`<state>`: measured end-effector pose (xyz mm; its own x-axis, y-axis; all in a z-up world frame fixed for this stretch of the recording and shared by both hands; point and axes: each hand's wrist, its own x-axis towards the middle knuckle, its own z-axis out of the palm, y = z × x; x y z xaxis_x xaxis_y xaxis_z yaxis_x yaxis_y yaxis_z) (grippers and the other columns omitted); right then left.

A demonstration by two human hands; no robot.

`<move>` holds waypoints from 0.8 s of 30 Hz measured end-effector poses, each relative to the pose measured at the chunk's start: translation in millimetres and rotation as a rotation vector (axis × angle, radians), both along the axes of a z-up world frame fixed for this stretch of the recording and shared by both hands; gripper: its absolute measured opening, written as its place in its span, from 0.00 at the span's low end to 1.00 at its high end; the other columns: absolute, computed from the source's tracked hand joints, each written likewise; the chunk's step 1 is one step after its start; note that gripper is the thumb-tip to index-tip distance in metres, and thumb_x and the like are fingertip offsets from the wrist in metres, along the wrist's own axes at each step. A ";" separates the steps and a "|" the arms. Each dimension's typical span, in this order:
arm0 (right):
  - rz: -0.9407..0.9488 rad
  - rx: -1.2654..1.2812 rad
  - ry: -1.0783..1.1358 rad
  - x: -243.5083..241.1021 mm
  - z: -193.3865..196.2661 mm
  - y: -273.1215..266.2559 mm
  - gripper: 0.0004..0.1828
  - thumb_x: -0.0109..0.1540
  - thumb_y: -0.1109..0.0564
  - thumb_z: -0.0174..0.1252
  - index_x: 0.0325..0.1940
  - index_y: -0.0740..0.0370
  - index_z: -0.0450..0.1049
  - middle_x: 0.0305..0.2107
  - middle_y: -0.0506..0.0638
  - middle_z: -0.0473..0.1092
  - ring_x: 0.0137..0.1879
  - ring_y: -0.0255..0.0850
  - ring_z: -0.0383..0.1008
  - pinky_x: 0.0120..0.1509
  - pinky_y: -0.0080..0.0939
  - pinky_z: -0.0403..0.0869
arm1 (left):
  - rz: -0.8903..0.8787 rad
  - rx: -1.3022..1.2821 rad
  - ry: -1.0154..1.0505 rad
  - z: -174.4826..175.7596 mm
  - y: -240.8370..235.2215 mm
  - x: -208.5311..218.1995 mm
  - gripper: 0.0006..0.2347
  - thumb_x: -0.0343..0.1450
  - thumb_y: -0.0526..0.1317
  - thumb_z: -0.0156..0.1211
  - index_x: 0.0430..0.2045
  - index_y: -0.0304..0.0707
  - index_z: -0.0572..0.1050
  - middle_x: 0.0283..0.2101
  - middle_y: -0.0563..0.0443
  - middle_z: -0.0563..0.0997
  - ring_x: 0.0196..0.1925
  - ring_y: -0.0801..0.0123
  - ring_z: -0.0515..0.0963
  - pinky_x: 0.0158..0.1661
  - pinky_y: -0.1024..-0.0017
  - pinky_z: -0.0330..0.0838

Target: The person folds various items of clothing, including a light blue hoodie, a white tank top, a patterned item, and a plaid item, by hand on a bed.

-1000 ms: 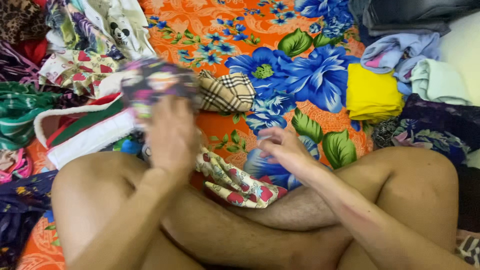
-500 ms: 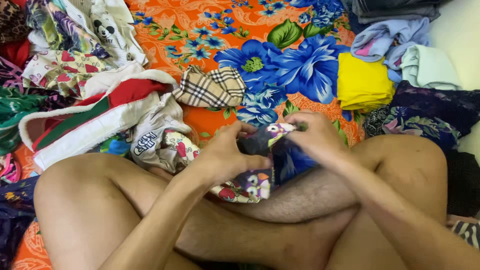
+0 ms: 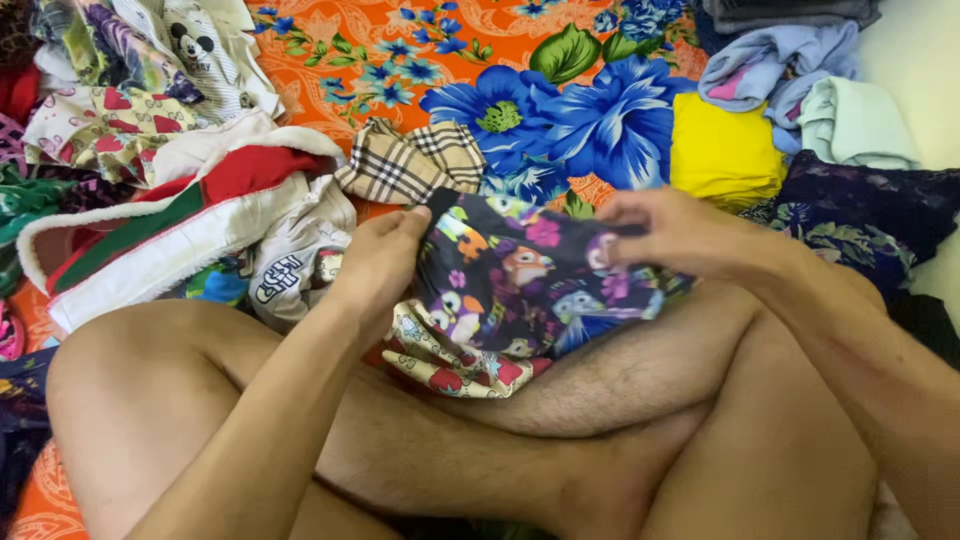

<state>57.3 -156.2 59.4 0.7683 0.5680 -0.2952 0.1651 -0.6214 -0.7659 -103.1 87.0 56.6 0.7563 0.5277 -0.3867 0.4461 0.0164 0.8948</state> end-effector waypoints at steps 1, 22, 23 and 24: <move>0.114 -0.195 -0.053 11.3 -5.8 -1.8 0.20 0.56 0.54 0.66 0.52 0.55 0.81 0.34 0.56 0.80 0.42 0.47 0.80 0.49 0.47 0.72 | 0.031 -0.039 -0.002 0.1 0.1 1.8 0.19 0.73 0.50 0.55 0.48 0.33 0.80 0.40 0.37 0.82 0.45 0.58 0.83 0.40 0.58 0.80; -0.492 -0.063 0.105 55.1 -124.5 -8.4 0.36 0.59 0.45 0.64 0.64 0.70 0.68 0.43 0.64 0.72 0.44 0.51 0.79 0.46 0.52 0.80 | -0.307 0.946 0.260 -116.5 14.9 32.2 0.20 0.66 0.46 0.64 0.49 0.37 0.72 0.54 0.38 0.72 0.58 0.42 0.75 0.51 0.47 0.76; -0.501 -0.075 0.024 54.0 -127.6 -5.2 0.34 0.60 0.42 0.64 0.60 0.71 0.72 0.39 0.63 0.74 0.39 0.49 0.80 0.40 0.47 0.81 | -0.401 1.102 0.250 -109.5 7.4 28.9 0.19 0.66 0.44 0.65 0.51 0.39 0.73 0.54 0.42 0.72 0.58 0.46 0.75 0.50 0.50 0.77; -0.497 -0.074 0.028 54.7 -128.1 -1.5 0.34 0.60 0.42 0.64 0.60 0.71 0.72 0.39 0.63 0.74 0.39 0.49 0.80 0.40 0.47 0.81 | -0.399 1.102 0.256 -104.0 -1.9 25.5 0.19 0.66 0.44 0.65 0.51 0.39 0.73 0.54 0.42 0.72 0.58 0.46 0.75 0.50 0.50 0.77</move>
